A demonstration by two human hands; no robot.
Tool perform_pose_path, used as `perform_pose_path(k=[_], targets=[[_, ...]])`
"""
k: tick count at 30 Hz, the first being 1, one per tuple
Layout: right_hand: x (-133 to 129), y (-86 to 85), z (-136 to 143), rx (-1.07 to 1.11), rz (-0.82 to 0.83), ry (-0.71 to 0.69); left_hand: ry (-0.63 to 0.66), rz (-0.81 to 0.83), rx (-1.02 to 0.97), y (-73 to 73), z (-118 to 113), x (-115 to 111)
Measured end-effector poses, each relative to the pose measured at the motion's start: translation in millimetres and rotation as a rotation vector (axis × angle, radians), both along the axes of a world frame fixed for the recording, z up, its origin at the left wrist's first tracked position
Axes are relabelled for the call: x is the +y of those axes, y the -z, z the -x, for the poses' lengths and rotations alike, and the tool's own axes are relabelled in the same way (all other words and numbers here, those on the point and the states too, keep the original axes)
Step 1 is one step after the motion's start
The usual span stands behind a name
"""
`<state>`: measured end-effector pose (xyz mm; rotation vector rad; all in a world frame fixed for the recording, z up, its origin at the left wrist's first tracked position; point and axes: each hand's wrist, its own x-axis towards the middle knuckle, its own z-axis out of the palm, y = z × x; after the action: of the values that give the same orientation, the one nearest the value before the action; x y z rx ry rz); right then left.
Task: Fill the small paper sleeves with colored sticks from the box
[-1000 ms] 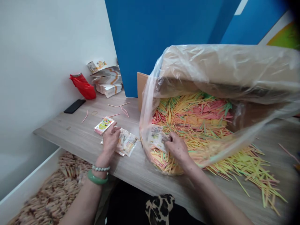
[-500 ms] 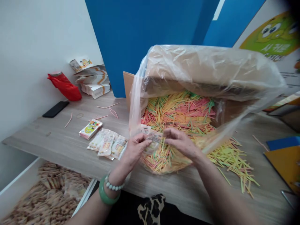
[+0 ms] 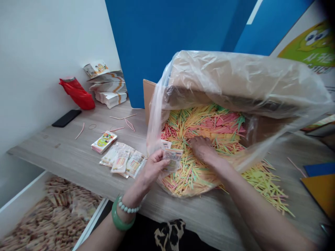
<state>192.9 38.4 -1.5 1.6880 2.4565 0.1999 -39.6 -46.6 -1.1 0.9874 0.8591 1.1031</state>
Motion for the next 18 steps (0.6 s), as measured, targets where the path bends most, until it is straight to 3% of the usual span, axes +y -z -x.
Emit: perform_pose_path(k=[6, 11, 14, 18], targets=[[3.1, 1.5, 0.7, 0.075, 0.090, 0.150, -0.028, 0.031, -0.085, -4.5, 2.4, 0.7], [4.9, -1.2, -12.2, 0.207, 0.043, 0.221, -0.071, 0.030, -0.107, -11.1, 10.1, 0.3], [6.1, -7.9, -21.9, 0.335, 0.000, 0.293, -0.108, 0.036, -0.106, -16.9, 12.3, 1.1], [2.3, -19.4, -20.9, 0.609, -0.047, 0.287, -0.120, 0.034, -0.085, -24.0, 9.6, 1.4]])
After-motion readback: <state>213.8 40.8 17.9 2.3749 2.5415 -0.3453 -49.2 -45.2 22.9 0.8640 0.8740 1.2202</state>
